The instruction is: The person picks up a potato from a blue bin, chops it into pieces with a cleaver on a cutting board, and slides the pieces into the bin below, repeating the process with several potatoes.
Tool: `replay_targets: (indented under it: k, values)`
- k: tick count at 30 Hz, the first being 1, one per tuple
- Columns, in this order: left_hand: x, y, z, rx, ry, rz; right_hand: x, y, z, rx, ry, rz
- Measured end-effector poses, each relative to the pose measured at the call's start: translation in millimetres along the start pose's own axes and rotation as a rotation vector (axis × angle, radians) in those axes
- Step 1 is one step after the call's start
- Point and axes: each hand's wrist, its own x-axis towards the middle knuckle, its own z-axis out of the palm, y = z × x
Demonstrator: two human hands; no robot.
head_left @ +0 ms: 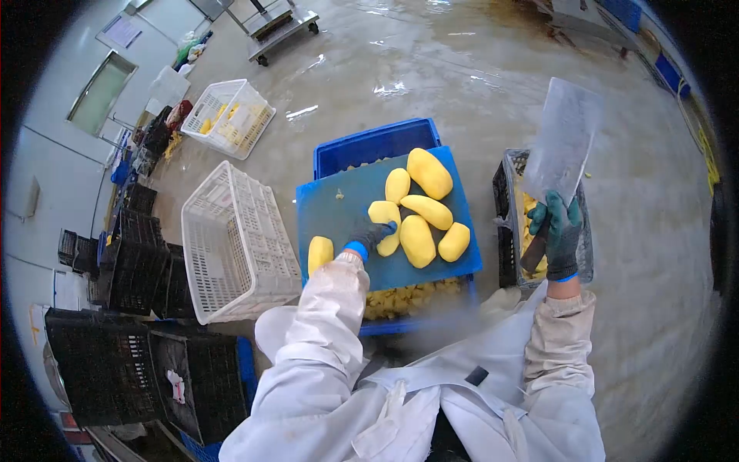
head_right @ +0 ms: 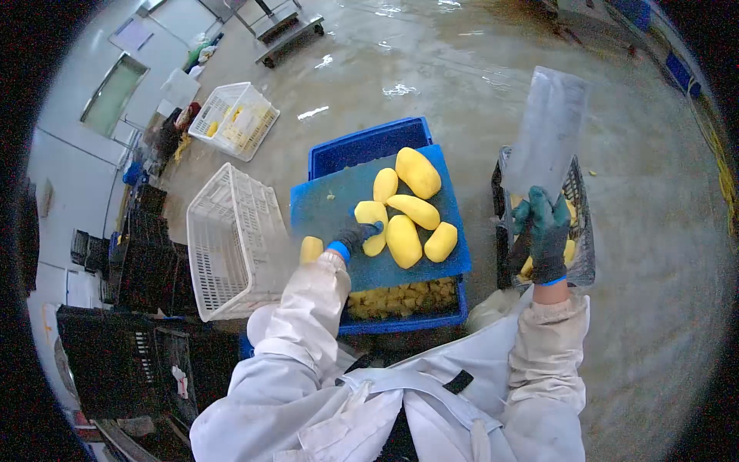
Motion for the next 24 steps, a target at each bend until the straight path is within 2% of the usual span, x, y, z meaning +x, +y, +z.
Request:
replay_targets:
  k: [1, 3, 6, 7, 8, 10, 12, 14, 15, 18, 19, 24]
  values:
    - [1.1, -2.3, 2.0, -0.055, -0.058, 0.023, -0.2, 4.1, 0.7, 0.029, 0.021, 0.027]
    - [-12.6, -8.4, 14.7, -0.386, 0.081, 0.028, 0.2, 7.8, -2.6, 0.030, 0.020, 0.049]
    - [-19.7, -9.9, 23.7, -1.206, 0.055, 0.054, -3.1, 2.3, -7.7, 0.074, 0.002, 0.093]
    - [-39.8, 13.6, 5.0, -1.295, 0.065, 0.066, -4.3, 1.2, -7.6, 0.090, -0.002, 0.097]
    - [-40.6, 21.3, -0.2, -1.368, 0.022, 0.208, -6.1, 1.0, -7.8, 0.107, -0.004, 0.106]
    - [-47.6, 62.4, -6.3, -1.755, -0.192, 0.282, -8.3, 6.5, -7.2, 0.156, -0.027, 0.157]
    - [-65.6, 122.8, -12.6, -1.908, -0.431, 0.296, -10.3, 9.5, -5.4, 0.313, -0.048, 0.222]
    - [-84.3, 179.9, -10.7, -2.052, -0.642, 0.234, -16.4, -2.8, -0.3, 0.301, 0.024, 0.278]
    - [-93.8, 204.1, -6.4, -1.900, -0.621, 0.287, -14.7, -1.7, -4.2, 0.294, -0.004, 0.233]
    - [-81.5, 239.0, 35.0, -1.811, -0.687, 0.265, -9.0, 1.3, -18.6, 0.362, -0.035, 0.229]
    - [-78.1, 246.5, 40.9, -1.851, -0.898, 0.279, -7.5, 2.1, -23.1, 0.361, 0.005, 0.197]
    - [-90.3, 280.7, 66.7, -1.866, -0.908, 0.207, 5.8, 10.7, -41.6, 0.323, 0.133, 0.062]
